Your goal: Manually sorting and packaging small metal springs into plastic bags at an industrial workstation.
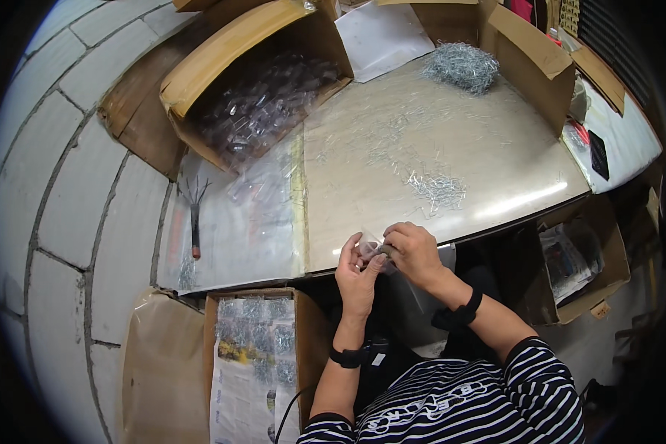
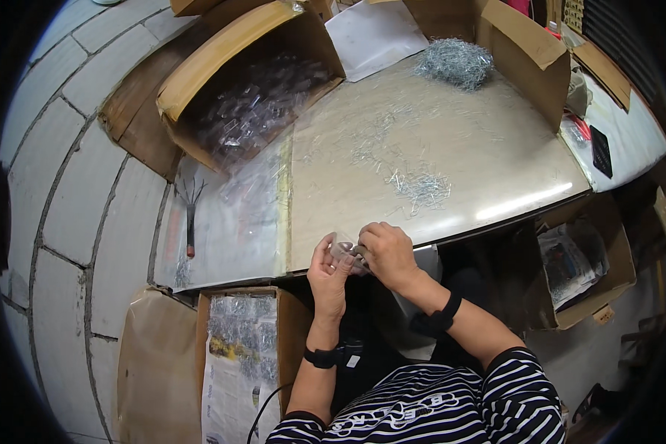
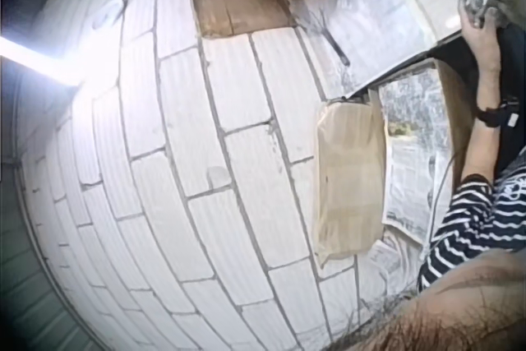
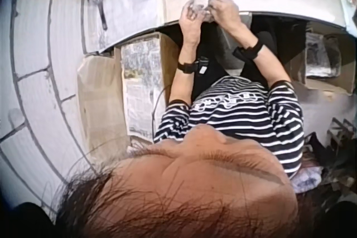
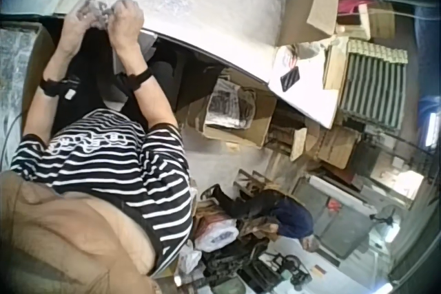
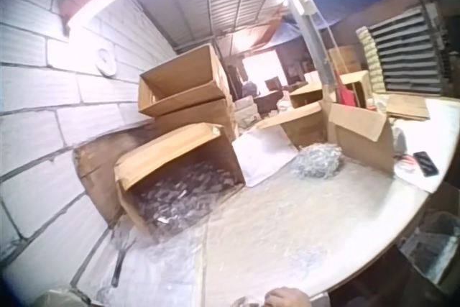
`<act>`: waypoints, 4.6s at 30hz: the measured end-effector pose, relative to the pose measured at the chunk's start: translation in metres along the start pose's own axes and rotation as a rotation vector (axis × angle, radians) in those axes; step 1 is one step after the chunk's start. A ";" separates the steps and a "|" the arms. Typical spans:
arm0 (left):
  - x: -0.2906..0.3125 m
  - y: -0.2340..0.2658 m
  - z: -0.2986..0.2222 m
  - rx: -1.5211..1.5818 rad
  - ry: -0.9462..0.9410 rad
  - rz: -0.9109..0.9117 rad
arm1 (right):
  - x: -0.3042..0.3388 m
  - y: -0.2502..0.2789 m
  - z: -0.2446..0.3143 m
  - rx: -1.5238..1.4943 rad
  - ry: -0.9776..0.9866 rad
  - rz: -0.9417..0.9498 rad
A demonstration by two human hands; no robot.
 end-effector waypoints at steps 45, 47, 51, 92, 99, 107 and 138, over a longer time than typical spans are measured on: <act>0.098 0.095 0.043 -0.286 0.158 -0.435 | -0.024 0.030 -0.104 0.262 -0.384 0.201; 0.113 0.089 0.054 -0.320 0.176 -0.406 | -0.019 0.046 -0.128 0.370 -0.533 0.218; 0.144 0.044 0.075 -0.264 0.513 -0.027 | -0.033 -0.001 -0.122 0.388 -0.320 0.412; 0.148 -0.021 0.201 0.461 0.796 0.095 | 0.177 0.015 -0.018 -0.229 -0.389 0.649; 0.164 -0.012 0.192 0.482 0.874 0.134 | 0.164 0.024 -0.007 -0.404 -0.256 0.625; 0.115 -0.018 0.084 0.464 0.649 0.240 | 0.131 0.065 0.005 -0.277 -0.229 0.416; 0.097 -0.016 0.037 0.321 0.424 -0.024 | 0.097 0.044 0.039 -0.252 -0.074 0.407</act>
Point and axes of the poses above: each hand's wrist, its own x-axis away from the middle knuckle, its own y-axis out of the back of the hand, z = x × y, the point moved 6 cm from there along -x, towards the middle knuckle, and after that the axes turned 5 degrees about z, right-handed, at the moved point
